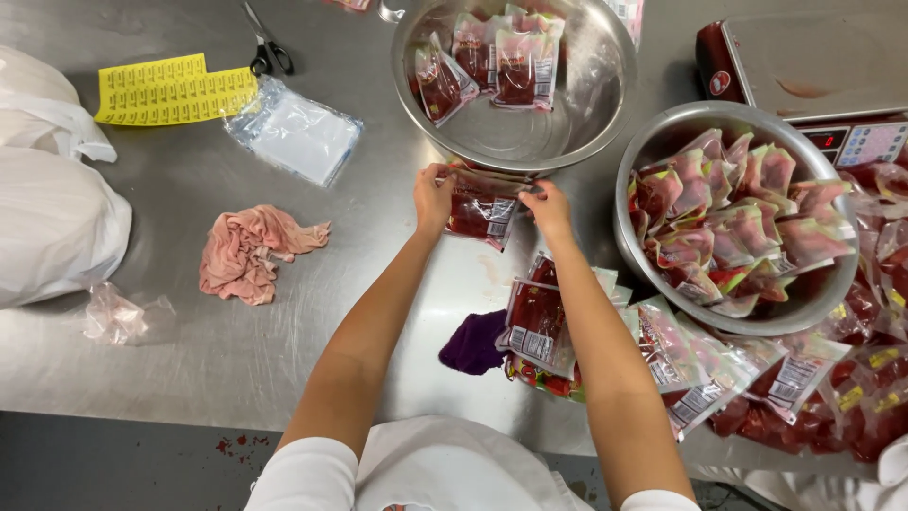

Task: The person sorts plastic pouches containing red liquid into two metal bowls on a metal table, moving them from a pile into the bowls by hand.

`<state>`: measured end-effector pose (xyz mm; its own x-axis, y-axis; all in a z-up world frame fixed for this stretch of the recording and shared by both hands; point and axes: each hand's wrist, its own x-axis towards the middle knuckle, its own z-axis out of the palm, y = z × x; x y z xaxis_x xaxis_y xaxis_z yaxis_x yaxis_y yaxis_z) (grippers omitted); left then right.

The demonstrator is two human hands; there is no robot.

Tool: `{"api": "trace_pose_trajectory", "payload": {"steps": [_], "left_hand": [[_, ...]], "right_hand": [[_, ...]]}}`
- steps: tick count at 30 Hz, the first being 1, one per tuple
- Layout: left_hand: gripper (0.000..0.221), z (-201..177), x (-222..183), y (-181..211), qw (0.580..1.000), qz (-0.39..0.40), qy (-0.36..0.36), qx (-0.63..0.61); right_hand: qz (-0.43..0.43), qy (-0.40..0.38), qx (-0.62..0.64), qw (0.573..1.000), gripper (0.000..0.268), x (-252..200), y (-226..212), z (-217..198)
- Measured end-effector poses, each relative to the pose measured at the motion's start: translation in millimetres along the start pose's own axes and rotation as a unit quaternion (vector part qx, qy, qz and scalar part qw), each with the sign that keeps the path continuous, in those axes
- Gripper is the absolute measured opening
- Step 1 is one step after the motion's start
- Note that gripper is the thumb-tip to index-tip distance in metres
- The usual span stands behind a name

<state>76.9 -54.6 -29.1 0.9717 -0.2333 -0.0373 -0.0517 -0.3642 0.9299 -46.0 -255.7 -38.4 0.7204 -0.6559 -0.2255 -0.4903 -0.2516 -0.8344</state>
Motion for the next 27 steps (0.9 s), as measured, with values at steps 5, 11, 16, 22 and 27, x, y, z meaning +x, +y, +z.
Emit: {"api": "trace_pose_trajectory", "payload": {"steps": [5,11,16,22,27], "left_hand": [[0.014,-2.9,6.7,-8.6,1.000,0.009,-0.009,0.006],[0.013,-2.8,-2.2,10.5,0.996,0.066,0.027,-0.056],[0.013,-4.8,-1.1,8.8,0.996,0.053,0.005,-0.070],[0.014,3.9,6.4,-9.7,0.998,0.054,0.015,-0.018],[0.031,-5.1,3.2,-16.5,0.998,0.057,0.031,-0.001]], "right_hand": [[-0.007,0.041,0.023,0.999,0.029,1.3,-9.6,6.1],[-0.024,0.100,0.101,0.990,0.016,-22.0,-38.4,2.5],[-0.064,0.080,0.167,0.981,0.014,-15.8,-22.9,8.0],[-0.057,0.020,0.132,0.989,0.031,-57.0,-37.3,-18.9],[-0.101,-0.049,0.041,0.993,0.032,-129.3,-62.2,-77.1]]}}
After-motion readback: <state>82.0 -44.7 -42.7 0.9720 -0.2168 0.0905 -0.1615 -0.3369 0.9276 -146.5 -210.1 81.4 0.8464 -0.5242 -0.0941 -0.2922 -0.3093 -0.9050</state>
